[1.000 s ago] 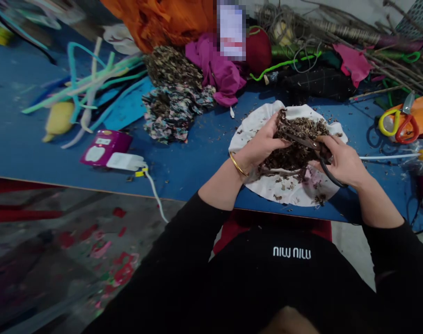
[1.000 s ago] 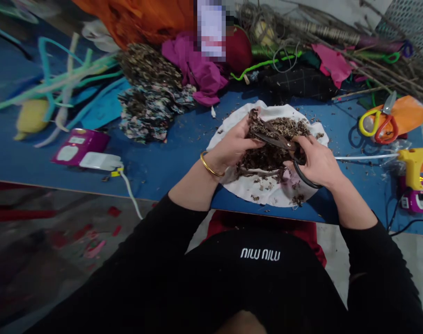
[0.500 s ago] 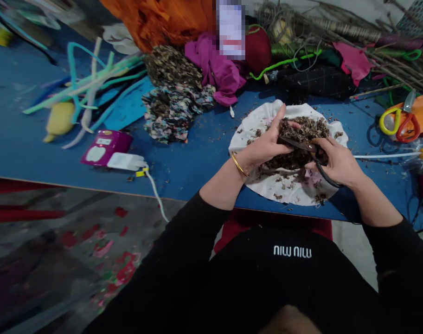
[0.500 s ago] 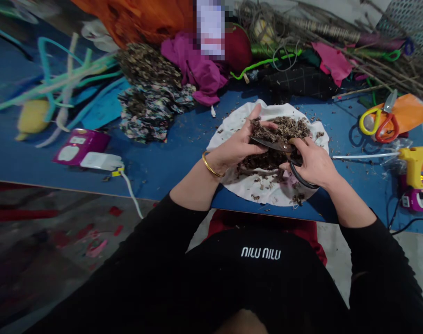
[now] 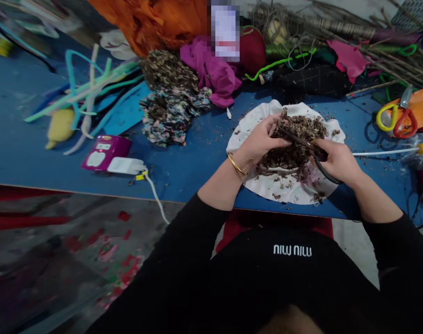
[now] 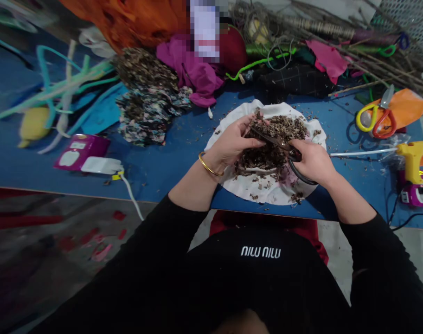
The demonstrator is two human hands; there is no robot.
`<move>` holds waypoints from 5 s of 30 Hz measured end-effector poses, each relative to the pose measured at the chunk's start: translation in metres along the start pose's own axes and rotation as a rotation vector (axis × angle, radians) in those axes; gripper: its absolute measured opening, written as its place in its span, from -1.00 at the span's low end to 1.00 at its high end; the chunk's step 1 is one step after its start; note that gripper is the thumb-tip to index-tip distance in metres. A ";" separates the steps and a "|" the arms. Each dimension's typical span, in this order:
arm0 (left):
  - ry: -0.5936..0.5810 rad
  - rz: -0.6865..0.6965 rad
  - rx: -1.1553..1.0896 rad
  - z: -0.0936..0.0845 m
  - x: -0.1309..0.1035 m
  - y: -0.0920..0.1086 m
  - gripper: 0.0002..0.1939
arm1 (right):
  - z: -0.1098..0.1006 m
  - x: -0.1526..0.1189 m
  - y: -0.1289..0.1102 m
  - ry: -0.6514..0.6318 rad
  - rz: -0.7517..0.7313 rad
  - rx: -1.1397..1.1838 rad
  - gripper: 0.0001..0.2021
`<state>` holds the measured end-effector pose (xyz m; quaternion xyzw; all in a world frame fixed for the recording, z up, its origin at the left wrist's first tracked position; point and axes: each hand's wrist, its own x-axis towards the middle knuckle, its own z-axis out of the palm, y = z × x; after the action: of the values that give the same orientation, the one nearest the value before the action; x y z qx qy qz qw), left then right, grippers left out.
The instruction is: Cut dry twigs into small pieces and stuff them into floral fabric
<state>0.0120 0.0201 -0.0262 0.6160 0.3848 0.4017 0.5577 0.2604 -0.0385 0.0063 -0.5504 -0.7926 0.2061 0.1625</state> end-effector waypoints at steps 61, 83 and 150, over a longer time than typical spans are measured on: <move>-0.250 -0.168 0.353 0.006 -0.005 0.015 -0.72 | 0.017 -0.002 0.000 -0.023 -0.007 -0.268 -0.63; -0.139 -0.212 -0.088 0.009 -0.006 0.011 -0.59 | 0.008 -0.002 0.006 0.026 0.032 -0.212 -0.24; -0.251 -0.226 0.146 0.014 -0.008 0.018 -0.67 | 0.015 -0.003 -0.006 -0.043 0.028 -0.297 -0.54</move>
<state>0.0218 0.0058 -0.0095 0.6530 0.4070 0.2276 0.5968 0.2494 -0.0458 -0.0036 -0.5750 -0.8098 0.1007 0.0595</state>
